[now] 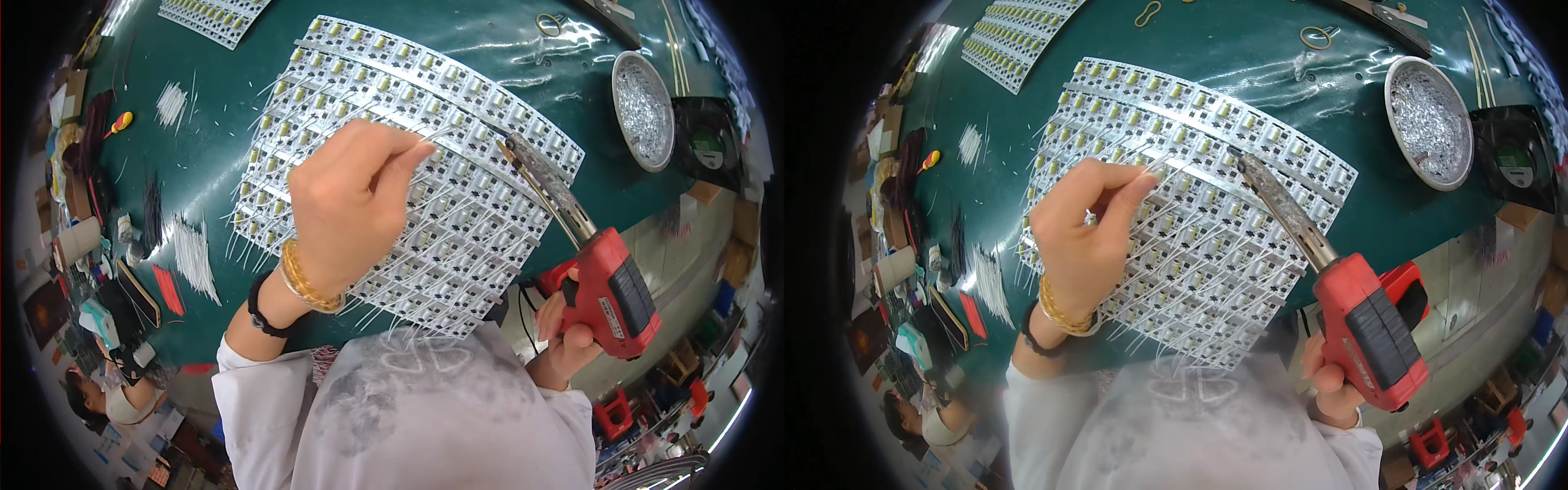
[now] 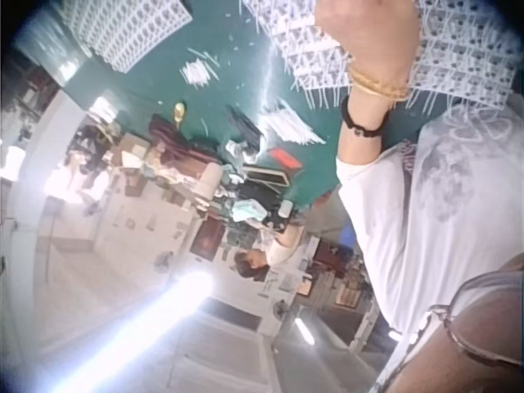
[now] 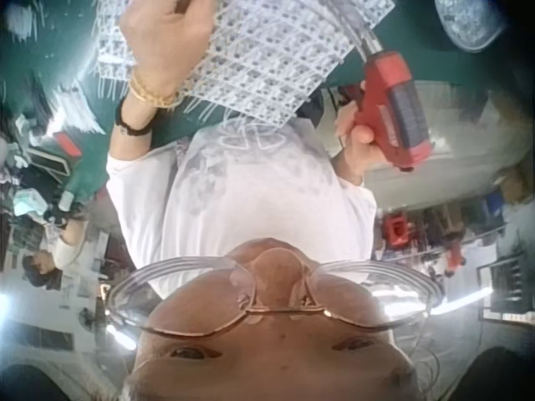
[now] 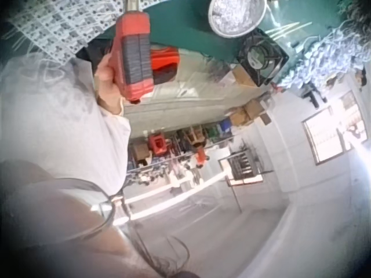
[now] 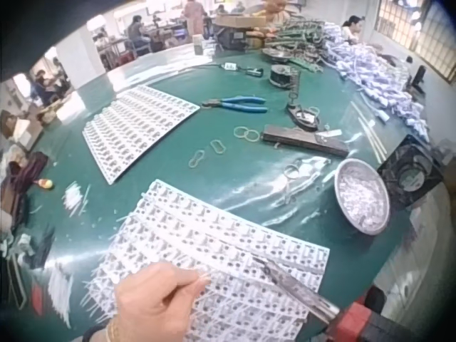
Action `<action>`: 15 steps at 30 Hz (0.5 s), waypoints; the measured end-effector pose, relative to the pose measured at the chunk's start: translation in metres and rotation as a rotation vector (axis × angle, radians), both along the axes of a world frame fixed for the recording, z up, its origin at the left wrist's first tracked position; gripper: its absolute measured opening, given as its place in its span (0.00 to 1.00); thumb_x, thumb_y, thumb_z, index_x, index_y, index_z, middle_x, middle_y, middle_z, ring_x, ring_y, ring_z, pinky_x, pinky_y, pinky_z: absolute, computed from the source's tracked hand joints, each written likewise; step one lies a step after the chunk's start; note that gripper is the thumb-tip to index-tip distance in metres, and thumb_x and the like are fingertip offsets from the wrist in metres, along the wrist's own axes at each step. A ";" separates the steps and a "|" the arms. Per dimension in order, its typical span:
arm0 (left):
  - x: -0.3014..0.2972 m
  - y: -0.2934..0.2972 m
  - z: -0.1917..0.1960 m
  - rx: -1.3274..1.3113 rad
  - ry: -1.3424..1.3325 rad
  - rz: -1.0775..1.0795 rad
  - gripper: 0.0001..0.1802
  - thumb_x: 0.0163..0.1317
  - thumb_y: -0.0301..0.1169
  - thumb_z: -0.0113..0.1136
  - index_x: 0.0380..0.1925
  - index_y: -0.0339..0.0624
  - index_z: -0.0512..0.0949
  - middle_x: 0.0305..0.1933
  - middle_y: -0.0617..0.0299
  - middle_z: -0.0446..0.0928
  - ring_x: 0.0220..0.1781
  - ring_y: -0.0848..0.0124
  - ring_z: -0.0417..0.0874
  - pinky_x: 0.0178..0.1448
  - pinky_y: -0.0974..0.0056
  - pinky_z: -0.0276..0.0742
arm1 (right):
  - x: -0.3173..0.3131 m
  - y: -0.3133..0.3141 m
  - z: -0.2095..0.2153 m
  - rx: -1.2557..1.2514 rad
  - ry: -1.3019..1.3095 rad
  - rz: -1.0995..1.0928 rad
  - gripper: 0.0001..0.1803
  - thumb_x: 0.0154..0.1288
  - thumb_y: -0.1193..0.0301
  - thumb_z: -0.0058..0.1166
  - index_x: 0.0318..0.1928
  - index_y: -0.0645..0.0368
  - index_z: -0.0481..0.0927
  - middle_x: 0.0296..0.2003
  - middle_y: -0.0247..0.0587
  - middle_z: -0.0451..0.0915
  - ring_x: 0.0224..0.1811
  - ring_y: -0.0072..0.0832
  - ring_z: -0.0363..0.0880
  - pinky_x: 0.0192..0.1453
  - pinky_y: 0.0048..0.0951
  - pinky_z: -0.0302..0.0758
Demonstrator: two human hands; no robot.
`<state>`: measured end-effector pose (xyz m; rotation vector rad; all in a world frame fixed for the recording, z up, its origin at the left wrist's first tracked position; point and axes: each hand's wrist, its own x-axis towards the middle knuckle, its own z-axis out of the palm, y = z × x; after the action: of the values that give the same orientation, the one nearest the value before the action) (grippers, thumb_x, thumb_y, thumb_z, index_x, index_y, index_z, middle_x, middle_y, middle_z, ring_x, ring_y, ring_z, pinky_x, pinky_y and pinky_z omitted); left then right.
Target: The person assembles electronic components onto an electronics grid by hand, using a soldering gun to attach LED components and wire leads from a parts tray. Pliers and tweezers are used to manipulate the small parts during assembly.
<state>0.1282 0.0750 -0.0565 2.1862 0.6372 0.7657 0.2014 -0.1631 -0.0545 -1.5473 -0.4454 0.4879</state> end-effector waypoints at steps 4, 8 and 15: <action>0.008 0.001 -0.010 -0.153 0.135 -0.036 0.05 0.51 0.26 0.62 0.20 0.39 0.77 0.18 0.61 0.72 0.16 0.70 0.72 0.20 0.70 0.64 | 0.000 -0.003 0.004 -0.005 0.116 -0.030 0.42 0.51 0.43 0.55 0.47 0.74 0.66 0.13 0.31 0.66 0.12 0.18 0.63 0.16 0.20 0.59; 0.010 0.000 -0.016 -0.120 0.170 -0.011 0.06 0.51 0.27 0.62 0.19 0.40 0.75 0.18 0.61 0.72 0.17 0.71 0.73 0.20 0.70 0.64 | 0.001 -0.005 -0.002 -0.007 0.014 0.020 0.45 0.56 0.42 0.48 0.51 0.78 0.62 0.10 0.30 0.63 0.08 0.18 0.61 0.15 0.19 0.61; 0.009 -0.003 -0.021 -0.077 0.185 0.013 0.05 0.51 0.26 0.63 0.22 0.37 0.77 0.17 0.67 0.70 0.16 0.83 0.62 0.20 0.75 0.56 | 0.003 -0.007 -0.002 -0.031 0.143 0.073 0.39 0.52 0.43 0.56 0.46 0.70 0.69 0.14 0.29 0.66 0.13 0.18 0.62 0.18 0.20 0.59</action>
<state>0.1371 0.0717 -0.0770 2.1991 0.7616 0.5405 0.2043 -0.1699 -0.0568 -1.5183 -0.3866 0.6595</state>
